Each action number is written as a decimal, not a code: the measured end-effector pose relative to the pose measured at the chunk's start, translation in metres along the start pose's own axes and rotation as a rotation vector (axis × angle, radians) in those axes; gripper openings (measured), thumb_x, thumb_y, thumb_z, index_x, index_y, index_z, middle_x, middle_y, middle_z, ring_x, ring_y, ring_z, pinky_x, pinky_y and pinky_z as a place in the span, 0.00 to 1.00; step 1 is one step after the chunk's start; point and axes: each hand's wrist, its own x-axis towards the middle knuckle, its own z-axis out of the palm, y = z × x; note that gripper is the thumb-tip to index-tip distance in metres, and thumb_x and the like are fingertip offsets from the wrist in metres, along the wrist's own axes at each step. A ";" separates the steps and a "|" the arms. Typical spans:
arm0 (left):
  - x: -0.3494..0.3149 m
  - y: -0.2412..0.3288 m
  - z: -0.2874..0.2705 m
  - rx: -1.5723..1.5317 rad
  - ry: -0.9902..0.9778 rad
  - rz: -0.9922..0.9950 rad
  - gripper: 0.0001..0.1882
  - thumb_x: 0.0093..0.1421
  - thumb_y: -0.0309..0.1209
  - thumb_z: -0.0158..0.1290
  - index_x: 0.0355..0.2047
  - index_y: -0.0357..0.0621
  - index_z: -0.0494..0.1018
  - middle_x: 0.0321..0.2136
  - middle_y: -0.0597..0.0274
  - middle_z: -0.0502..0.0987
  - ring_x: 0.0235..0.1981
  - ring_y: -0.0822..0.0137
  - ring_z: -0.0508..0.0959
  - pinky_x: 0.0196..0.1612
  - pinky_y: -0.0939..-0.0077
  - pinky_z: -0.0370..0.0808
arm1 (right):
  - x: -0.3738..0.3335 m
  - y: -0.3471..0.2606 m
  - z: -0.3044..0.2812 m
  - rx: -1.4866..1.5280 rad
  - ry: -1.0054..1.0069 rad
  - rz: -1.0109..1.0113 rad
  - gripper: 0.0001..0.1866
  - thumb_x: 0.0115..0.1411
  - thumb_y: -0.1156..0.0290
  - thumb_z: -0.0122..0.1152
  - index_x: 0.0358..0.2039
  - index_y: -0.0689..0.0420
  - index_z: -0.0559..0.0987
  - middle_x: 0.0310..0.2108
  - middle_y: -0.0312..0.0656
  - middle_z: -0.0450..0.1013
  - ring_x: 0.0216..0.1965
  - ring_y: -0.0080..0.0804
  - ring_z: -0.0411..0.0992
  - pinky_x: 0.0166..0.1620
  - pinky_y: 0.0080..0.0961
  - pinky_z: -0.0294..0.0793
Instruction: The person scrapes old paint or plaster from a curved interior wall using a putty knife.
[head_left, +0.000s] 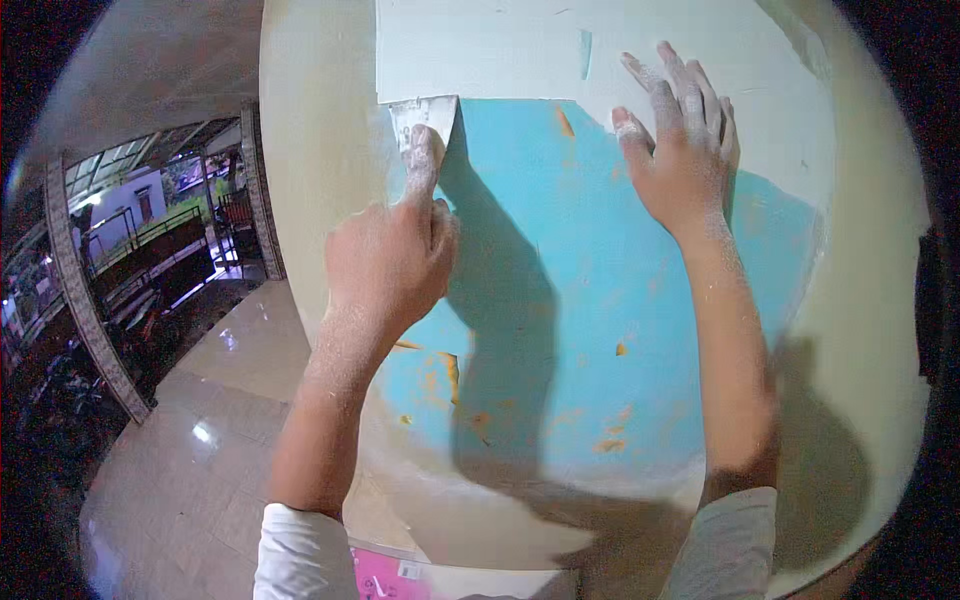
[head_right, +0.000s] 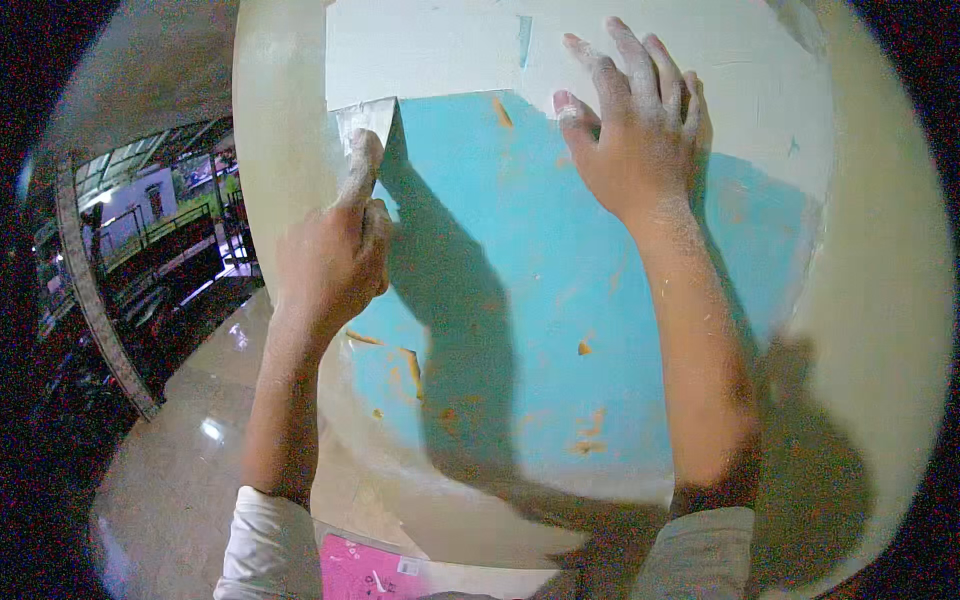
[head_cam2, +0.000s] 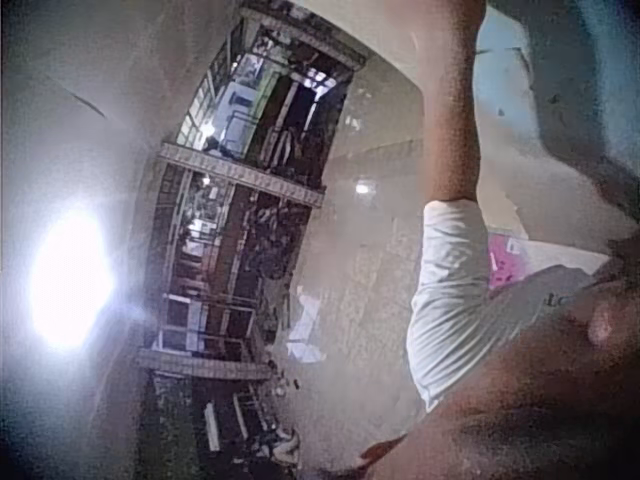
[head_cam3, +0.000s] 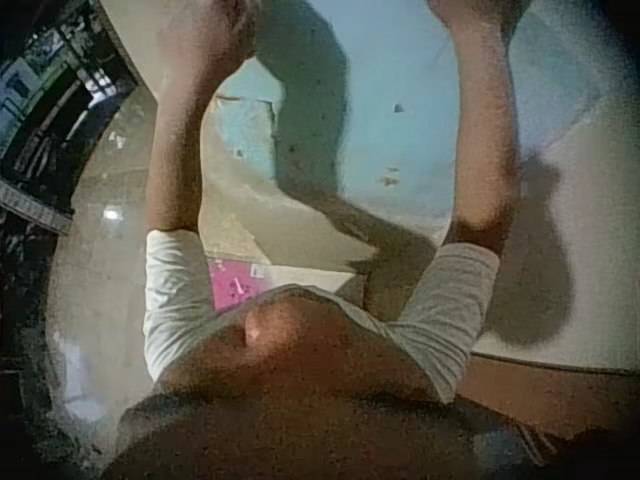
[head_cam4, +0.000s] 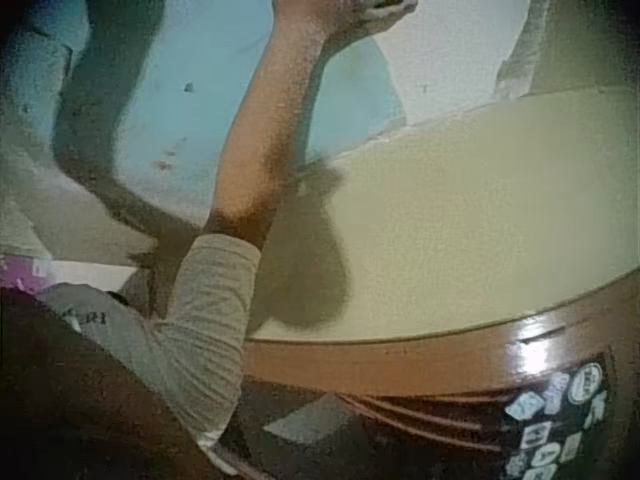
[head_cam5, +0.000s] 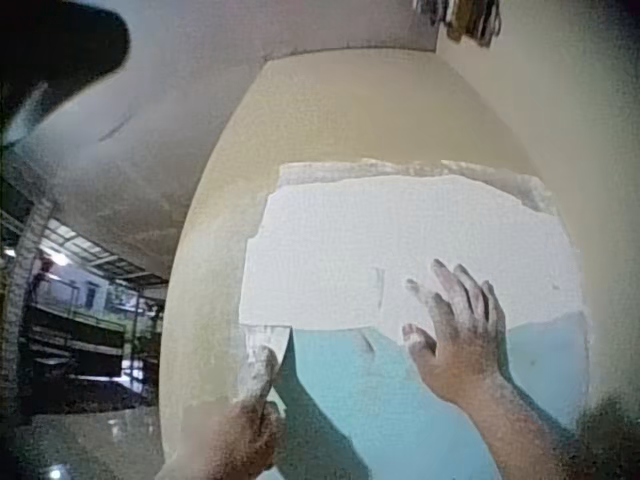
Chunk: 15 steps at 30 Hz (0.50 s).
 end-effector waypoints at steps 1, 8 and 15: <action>-0.002 0.000 0.004 0.008 0.031 0.020 0.37 0.66 0.37 0.42 0.72 0.45 0.43 0.20 0.45 0.78 0.23 0.44 0.80 0.31 0.48 0.75 | -0.001 0.000 0.001 -0.010 -0.001 0.007 0.28 0.66 0.50 0.53 0.66 0.29 0.64 0.71 0.35 0.55 0.71 0.41 0.51 0.70 0.60 0.44; 0.000 0.006 0.000 -0.034 -0.025 0.027 0.38 0.65 0.36 0.42 0.72 0.43 0.42 0.21 0.45 0.79 0.23 0.44 0.80 0.30 0.47 0.75 | 0.000 0.002 0.002 -0.041 0.003 0.011 0.27 0.67 0.51 0.50 0.67 0.30 0.63 0.71 0.32 0.54 0.71 0.42 0.52 0.71 0.54 0.47; 0.008 0.008 -0.007 -0.018 -0.031 0.043 0.37 0.65 0.37 0.42 0.71 0.43 0.44 0.21 0.47 0.79 0.23 0.45 0.80 0.30 0.48 0.76 | -0.001 0.000 -0.001 -0.055 -0.011 0.012 0.28 0.67 0.51 0.51 0.67 0.30 0.63 0.71 0.31 0.54 0.71 0.40 0.51 0.71 0.53 0.46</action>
